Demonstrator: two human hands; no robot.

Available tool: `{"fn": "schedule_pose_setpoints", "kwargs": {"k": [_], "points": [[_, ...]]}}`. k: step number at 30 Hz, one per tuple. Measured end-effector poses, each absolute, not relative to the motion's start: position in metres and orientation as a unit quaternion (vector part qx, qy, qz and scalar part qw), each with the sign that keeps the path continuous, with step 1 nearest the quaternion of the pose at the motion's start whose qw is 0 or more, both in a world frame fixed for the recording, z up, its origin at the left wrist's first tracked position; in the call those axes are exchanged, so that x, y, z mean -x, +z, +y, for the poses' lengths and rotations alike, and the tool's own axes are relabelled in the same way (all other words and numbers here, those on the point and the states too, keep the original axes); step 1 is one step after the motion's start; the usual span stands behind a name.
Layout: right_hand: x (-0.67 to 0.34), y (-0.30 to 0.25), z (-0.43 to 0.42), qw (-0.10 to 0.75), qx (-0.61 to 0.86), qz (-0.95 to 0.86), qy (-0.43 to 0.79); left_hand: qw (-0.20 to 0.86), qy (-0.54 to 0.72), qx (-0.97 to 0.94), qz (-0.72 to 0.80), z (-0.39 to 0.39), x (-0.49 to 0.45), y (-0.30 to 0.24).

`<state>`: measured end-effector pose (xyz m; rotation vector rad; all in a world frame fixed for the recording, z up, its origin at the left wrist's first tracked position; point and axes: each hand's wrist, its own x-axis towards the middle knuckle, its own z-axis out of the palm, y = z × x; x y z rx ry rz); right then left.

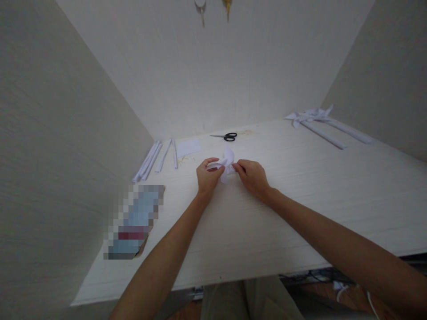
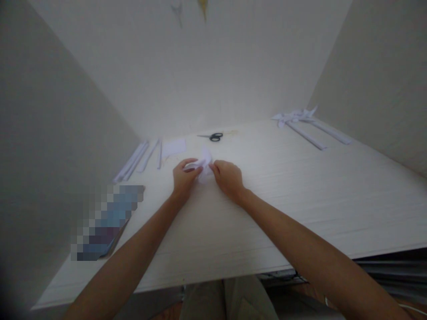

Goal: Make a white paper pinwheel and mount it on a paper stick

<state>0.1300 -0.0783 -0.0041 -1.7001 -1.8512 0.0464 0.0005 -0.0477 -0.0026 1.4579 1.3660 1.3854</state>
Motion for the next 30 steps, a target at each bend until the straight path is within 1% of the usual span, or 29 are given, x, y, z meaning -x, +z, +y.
{"fn": "schedule_pose_setpoints", "kwargs": {"k": [17,25,30], "points": [[-0.1299,-0.0033,-0.0790,0.301,0.662,-0.686,0.009,0.362,0.522,-0.571,0.520,-0.0519,-0.0023,0.0010],[-0.1315,-0.0089,-0.0769,0.328,0.618,-0.715,0.004,0.343,0.518,-0.584,0.522,-0.0498,-0.0011,-0.0014],[-0.1316,-0.0092,-0.0779,0.315,0.604,-0.732,-0.009,0.356,0.523,-0.580,0.514,-0.0496,-0.0013,-0.0013]]}}
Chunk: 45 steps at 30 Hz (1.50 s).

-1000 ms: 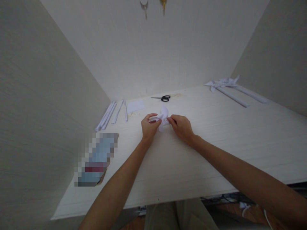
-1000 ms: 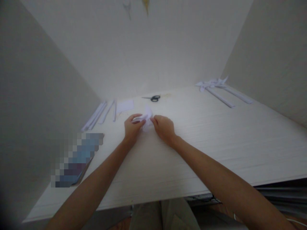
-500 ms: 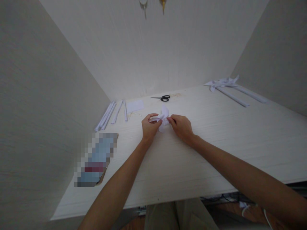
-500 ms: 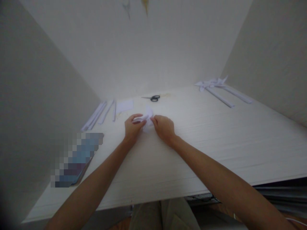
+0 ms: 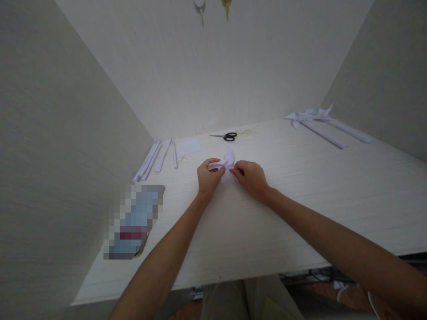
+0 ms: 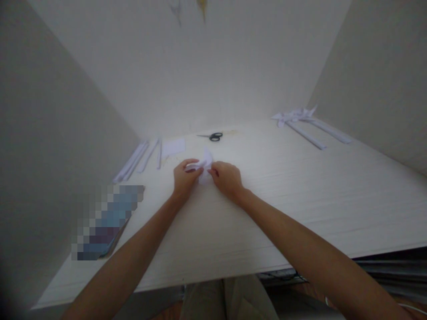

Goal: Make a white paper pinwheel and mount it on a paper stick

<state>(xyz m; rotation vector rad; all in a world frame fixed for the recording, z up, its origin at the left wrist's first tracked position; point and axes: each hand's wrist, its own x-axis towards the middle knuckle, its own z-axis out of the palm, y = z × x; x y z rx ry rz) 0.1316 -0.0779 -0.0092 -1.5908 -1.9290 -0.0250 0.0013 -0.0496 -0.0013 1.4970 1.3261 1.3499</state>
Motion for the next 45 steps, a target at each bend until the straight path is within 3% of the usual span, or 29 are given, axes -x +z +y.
{"fn": "schedule_pose_setpoints", "kwargs": {"k": [22,36,45], "points": [[-0.128,-0.008,-0.077,0.235,0.635,-0.735,0.006,0.327,0.506,-0.621,0.501,-0.053,-0.003,-0.002],[-0.131,-0.015,-0.073,0.343,0.598,-0.723,0.050,0.269,0.504,-0.650,0.501,-0.051,-0.001,-0.005],[-0.133,-0.014,-0.071,0.352,0.555,-0.750,0.077,0.264,0.509,-0.635,0.517,-0.051,-0.002,-0.005]]}}
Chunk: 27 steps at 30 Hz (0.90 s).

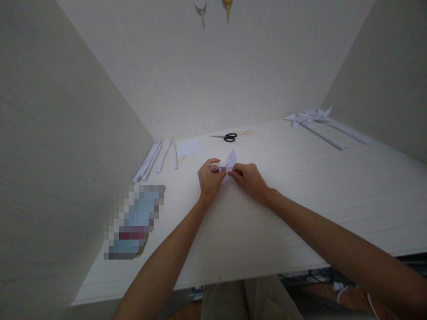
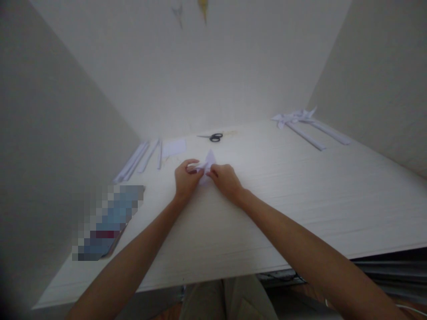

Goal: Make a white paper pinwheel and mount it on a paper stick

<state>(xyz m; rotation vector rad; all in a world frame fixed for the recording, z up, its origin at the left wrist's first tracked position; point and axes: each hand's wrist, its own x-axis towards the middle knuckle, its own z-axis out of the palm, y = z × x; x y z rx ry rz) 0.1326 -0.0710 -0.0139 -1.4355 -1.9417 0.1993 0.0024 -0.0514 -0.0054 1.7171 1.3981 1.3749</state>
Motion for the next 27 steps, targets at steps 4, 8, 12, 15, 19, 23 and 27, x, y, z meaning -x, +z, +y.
{"fn": "schedule_pose_setpoints", "kwargs": {"k": [4,8,12,15,19,23,27], "points": [[-0.1324,-0.0136,-0.0710,0.352,0.569,-0.739,0.071,0.279,0.509,-0.629,0.517,-0.0504,-0.0021,-0.0055],[-0.1320,-0.0139,-0.0714,0.347,0.577,-0.737,0.059,0.286,0.505,-0.622,0.525,-0.0502,-0.0022,-0.0036],[-0.1315,-0.0136,-0.0716,0.334,0.584,-0.738,0.052,0.293,0.503,-0.618,0.528,-0.0505,-0.0024,-0.0027],[-0.1310,-0.0129,-0.0716,0.326,0.588,-0.739,0.050,0.305,0.505,-0.615,0.523,-0.0503,-0.0024,-0.0031],[-0.1304,-0.0119,-0.0723,0.305,0.590,-0.746,0.049,0.315,0.503,-0.621,0.513,-0.0501,-0.0021,-0.0038],[-0.1300,-0.0105,-0.0743,0.282,0.588,-0.758,0.033,0.328,0.501,-0.620,0.507,-0.0499,-0.0017,-0.0046],[-0.1307,-0.0092,-0.0742,0.295,0.585,-0.753,0.053,0.333,0.500,-0.620,0.504,-0.0495,-0.0010,-0.0050]]}}
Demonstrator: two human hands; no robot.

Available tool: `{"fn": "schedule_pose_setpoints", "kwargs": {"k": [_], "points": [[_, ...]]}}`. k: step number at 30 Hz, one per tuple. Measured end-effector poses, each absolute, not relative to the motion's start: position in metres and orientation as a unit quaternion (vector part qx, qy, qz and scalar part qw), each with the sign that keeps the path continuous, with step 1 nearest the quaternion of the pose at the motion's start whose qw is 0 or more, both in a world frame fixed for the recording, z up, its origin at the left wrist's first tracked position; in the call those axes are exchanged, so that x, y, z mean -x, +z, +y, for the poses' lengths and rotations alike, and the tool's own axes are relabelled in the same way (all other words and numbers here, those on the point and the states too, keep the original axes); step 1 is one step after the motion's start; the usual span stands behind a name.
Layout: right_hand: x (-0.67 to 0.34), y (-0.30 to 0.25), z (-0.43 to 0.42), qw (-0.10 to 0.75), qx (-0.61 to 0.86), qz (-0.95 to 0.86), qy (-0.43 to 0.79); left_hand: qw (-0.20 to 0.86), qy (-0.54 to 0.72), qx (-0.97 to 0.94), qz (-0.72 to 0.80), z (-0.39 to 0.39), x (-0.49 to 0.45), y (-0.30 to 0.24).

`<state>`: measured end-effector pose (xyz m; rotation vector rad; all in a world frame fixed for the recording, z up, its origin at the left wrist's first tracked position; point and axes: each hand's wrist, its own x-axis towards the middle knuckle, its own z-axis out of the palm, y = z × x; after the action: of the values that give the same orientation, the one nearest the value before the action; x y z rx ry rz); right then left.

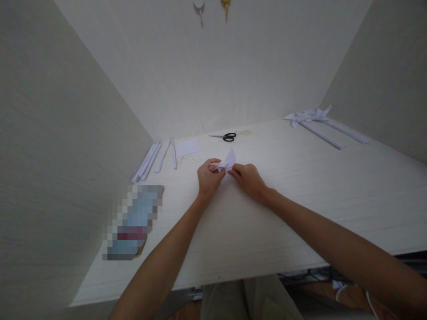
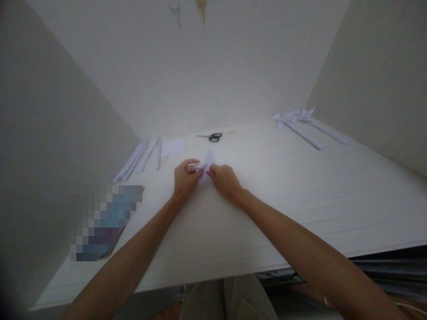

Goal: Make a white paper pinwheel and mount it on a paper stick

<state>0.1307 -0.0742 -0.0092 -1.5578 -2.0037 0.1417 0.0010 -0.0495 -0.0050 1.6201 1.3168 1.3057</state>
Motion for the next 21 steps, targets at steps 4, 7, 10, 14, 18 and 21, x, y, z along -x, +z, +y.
{"fn": "schedule_pose_setpoints", "kwargs": {"k": [4,7,10,14,18,21], "points": [[-0.132,-0.010,-0.072,0.338,0.567,-0.740,0.130,0.329,0.502,-0.626,0.498,-0.050,0.000,-0.005],[-0.133,-0.013,-0.071,0.391,0.545,-0.717,0.190,0.312,0.504,-0.631,0.500,-0.050,-0.001,-0.004],[-0.133,-0.016,-0.070,0.454,0.515,-0.683,0.249,0.290,0.508,-0.636,0.503,-0.051,-0.001,-0.005],[-0.134,-0.016,-0.069,0.490,0.497,-0.656,0.285,0.280,0.508,-0.632,0.515,-0.050,0.000,-0.005],[-0.135,-0.017,-0.065,0.498,0.482,-0.640,0.332,0.268,0.516,-0.616,0.532,-0.048,0.000,-0.006],[-0.134,-0.020,-0.063,0.512,0.465,-0.609,0.388,0.263,0.525,-0.608,0.534,-0.047,0.000,-0.006]]}}
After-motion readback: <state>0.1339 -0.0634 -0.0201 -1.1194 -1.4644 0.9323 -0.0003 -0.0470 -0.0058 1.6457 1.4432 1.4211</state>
